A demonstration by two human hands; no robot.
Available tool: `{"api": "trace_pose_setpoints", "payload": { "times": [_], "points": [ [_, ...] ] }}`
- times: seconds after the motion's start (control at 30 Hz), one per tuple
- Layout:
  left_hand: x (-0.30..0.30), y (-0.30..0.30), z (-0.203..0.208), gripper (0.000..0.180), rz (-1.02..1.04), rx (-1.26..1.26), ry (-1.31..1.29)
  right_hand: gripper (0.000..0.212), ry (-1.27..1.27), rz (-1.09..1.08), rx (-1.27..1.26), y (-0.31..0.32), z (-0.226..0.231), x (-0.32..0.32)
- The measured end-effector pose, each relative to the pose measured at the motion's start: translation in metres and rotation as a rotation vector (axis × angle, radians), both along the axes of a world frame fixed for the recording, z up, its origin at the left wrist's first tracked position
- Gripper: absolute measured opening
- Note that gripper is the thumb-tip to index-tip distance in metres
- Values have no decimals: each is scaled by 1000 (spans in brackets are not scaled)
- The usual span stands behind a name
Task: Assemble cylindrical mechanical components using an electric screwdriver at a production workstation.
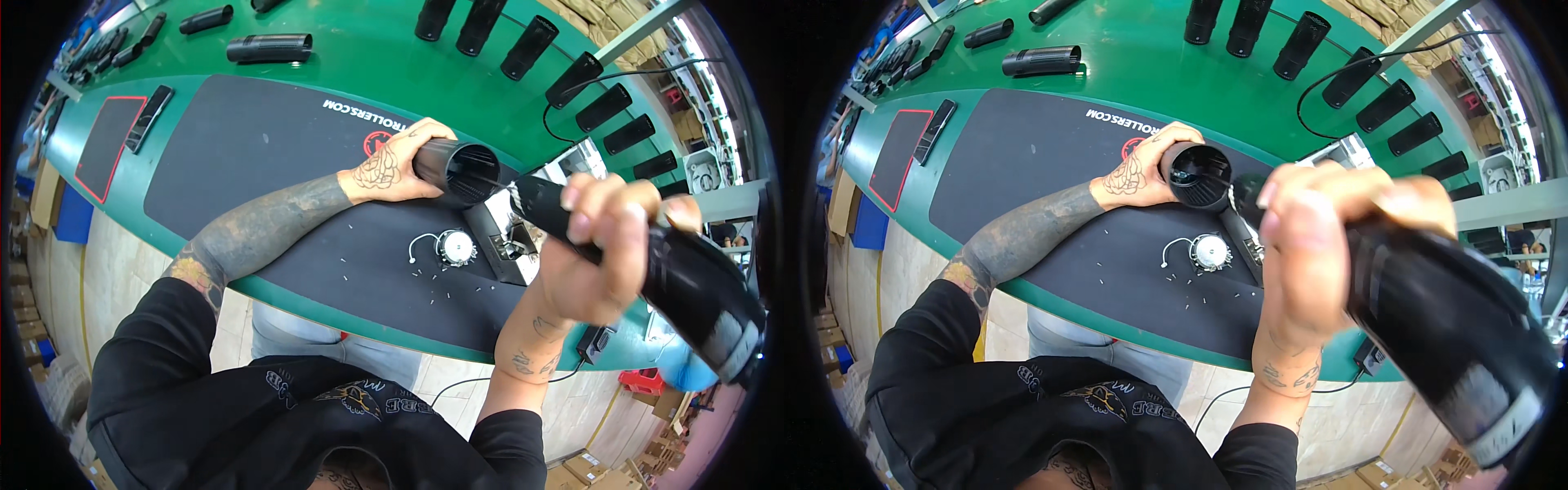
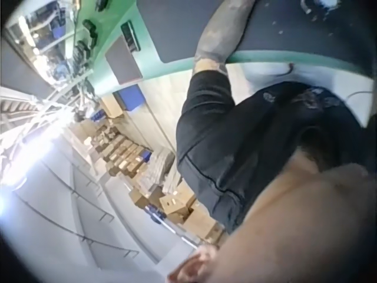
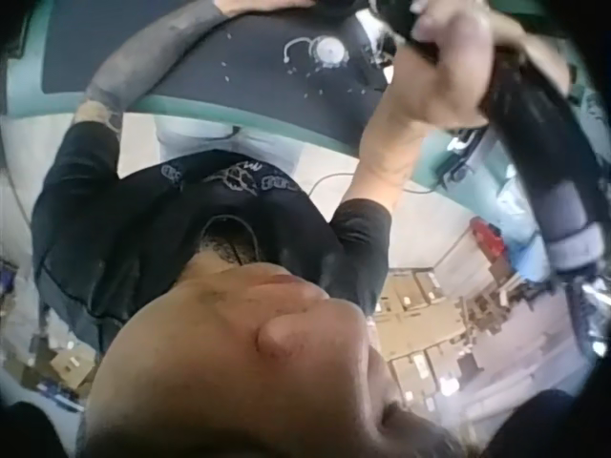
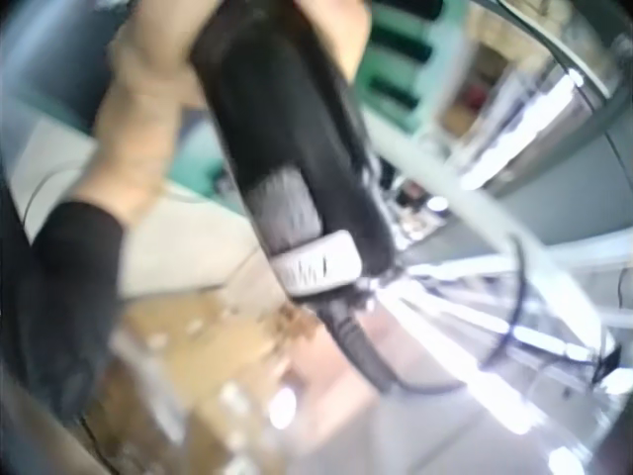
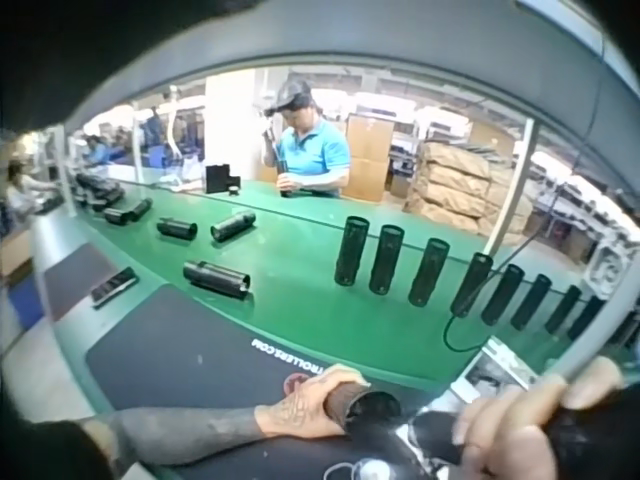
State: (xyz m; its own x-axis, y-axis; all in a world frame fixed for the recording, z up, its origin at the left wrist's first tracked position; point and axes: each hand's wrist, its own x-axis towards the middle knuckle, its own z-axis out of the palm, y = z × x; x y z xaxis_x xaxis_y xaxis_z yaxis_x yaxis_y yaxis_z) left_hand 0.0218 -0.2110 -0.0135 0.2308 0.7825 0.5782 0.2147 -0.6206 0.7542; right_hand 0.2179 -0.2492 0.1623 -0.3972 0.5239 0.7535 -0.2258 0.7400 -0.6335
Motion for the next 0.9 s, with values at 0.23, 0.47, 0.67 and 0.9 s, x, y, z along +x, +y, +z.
{"api": "trace_pose_setpoints", "payload": {
  "times": [0.23, 0.47, 0.67, 0.9],
  "points": [
    [-1, 0, 2, 59, 140, -48, 3, 9, 627, -225, 8, -63, 45, 43],
    [-2, 1, 0, 59, 154, 122, 105, 32, 111, -211, -243, -41, 36, 29],
    [-8, -1, -2, 57, -16, 33, 8, 28, 320, 281, -491, -32, 38, 48],
    [-1, 1, -7, 58, 30, 86, -68, 20, 596, 166, -219, -60, 41, 39]
  ]
}}
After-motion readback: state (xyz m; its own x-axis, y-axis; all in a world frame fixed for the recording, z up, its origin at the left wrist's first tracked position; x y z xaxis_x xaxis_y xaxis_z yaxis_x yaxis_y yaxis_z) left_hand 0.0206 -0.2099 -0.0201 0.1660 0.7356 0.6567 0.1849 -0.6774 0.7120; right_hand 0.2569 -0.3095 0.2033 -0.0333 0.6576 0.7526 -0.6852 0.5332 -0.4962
